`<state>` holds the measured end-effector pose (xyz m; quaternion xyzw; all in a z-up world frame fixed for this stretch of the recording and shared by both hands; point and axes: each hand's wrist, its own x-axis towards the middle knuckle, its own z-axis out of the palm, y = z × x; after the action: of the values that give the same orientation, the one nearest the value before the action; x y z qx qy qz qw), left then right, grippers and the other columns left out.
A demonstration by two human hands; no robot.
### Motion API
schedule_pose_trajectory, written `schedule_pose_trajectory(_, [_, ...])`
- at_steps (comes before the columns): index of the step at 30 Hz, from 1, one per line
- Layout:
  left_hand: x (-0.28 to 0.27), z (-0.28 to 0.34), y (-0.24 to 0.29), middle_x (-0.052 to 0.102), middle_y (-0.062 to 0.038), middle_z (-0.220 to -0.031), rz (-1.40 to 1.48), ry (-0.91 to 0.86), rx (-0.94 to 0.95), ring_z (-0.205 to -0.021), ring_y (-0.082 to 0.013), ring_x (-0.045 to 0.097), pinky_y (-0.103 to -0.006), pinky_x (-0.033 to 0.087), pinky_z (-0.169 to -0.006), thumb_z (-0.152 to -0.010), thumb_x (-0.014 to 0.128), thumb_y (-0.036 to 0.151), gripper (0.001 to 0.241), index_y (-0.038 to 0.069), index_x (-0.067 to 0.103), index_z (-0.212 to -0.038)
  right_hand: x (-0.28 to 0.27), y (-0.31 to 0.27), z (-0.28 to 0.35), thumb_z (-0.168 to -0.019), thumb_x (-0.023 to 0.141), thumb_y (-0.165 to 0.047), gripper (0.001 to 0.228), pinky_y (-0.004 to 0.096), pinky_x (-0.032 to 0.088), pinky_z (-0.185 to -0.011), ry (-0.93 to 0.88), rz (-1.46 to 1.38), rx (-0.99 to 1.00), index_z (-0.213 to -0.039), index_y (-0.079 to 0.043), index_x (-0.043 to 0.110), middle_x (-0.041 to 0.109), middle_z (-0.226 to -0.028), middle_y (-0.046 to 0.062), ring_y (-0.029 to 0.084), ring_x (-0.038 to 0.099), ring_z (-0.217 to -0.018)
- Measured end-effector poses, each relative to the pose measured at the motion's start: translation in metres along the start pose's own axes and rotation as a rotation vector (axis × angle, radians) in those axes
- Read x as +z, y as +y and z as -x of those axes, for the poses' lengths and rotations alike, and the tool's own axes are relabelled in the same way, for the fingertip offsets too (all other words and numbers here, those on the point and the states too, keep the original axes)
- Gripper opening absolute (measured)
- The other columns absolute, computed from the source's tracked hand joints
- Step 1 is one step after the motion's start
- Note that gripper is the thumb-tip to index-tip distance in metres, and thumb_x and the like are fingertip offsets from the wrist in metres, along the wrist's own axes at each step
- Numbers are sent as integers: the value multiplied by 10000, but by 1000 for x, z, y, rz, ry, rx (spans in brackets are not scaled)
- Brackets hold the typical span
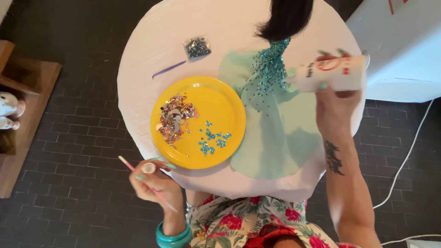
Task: Applying sequins and rhinestones to a dress using glue and a brush
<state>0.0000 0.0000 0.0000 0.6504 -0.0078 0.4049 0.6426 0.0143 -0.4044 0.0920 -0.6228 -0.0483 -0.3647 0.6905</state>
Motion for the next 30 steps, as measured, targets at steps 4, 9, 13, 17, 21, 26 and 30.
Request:
schedule_pose_trajectory(4, [11,24,-28,626,-40,-776,70,-28,123,-631,-134,605,-271,512,-592,-1298,445,502,434,120,574,-1138,15,8,-10,-1061,885,-238,745,541,554,-1337,-88,50,6,-1638,-25,464,645,-1534,188,369,582,-1611])
schedule_pose_trajectory(9, [17,25,-3,574,-48,-778,44,-67,65,-713,-139,528,-331,468,-724,-1260,488,607,537,103,594,-1107,23,18,-1,-1096,858,-66,687,637,537,-1402,-112,138,-129,-1635,-36,433,603,-1601,219,395,591,-1562])
schedule_pose_trajectory(13, [18,25,-7,595,-61,-760,-1,-86,79,-746,-164,538,-359,485,-774,-1269,474,556,511,83,586,-1111,27,20,3,-1070,872,-126,695,638,536,-1372,-68,170,-142,-1603,-17,441,614,-1568,238,441,612,-1549])
schedule_pose_trajectory(17, [16,27,-6,594,-43,-781,18,-93,59,-753,-153,543,-351,480,-780,-1266,487,570,502,104,589,-1110,28,21,8,-1045,881,-53,680,649,580,-1318,-69,167,-110,-1577,-95,459,612,-1575,243,446,629,-1533])
schedule_pose_trajectory(21, [13,28,-12,574,-57,-752,29,-97,35,-740,-157,536,-344,479,-770,-1270,471,553,499,95,582,-1104,29,22,9,-1030,856,28,679,636,585,-1311,-71,212,-110,-1568,-56,450,611,-1565,266,434,636,-1509])
schedule_pose_trajectory(26, [13,28,-16,581,-66,-763,47,-91,30,-726,-155,542,-337,482,-764,-1268,480,560,492,98,579,-1131,29,24,8,-1025,811,89,678,647,589,-1294,-77,203,-111,-1572,-71,442,602,-1578,270,454,633,-1520])
schedule_pose_trajectory(30, [14,25,-7,586,-56,-753,22,-113,17,-736,-150,541,-339,489,-776,-1266,470,577,516,91,572,-1125,35,20,9,-1013,841,92,694,654,600,-1293,-82,192,-91,-1558,-54,437,587,-1576,260,449,630,-1519])
